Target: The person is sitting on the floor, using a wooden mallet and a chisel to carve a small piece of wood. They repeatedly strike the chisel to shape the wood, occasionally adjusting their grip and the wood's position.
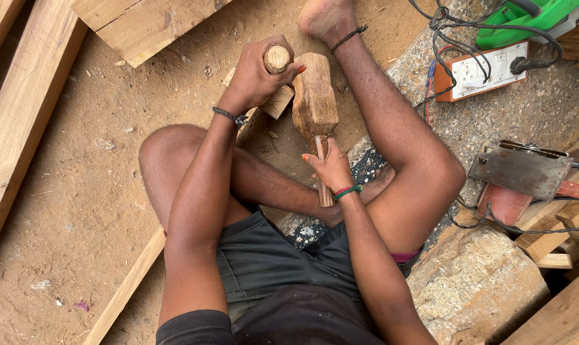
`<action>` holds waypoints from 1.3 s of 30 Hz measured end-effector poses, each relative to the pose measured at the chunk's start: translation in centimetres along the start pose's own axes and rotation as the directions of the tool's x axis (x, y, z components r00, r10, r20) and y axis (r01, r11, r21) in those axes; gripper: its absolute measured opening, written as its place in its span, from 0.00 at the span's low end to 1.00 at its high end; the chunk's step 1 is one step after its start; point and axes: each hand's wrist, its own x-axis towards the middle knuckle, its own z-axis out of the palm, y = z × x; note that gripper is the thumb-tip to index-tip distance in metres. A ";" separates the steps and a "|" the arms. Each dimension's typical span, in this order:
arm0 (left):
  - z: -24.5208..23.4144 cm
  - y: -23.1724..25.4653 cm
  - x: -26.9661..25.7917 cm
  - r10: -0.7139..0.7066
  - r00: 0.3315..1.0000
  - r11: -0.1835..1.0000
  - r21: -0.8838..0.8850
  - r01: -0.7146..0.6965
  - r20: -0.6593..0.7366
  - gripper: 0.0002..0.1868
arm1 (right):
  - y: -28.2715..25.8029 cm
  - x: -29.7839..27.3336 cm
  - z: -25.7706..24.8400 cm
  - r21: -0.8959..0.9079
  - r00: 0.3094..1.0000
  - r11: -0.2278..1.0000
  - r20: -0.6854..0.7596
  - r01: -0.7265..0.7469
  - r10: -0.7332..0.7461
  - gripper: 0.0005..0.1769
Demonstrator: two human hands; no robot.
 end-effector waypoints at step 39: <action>-0.6 0.6 -0.5 -0.116 0.991 0.986 -0.113 0.123 0.067 0.15 | 0.0 0.7 -0.1 -0.036 0.992 0.997 0.097 -0.075 0.079 0.31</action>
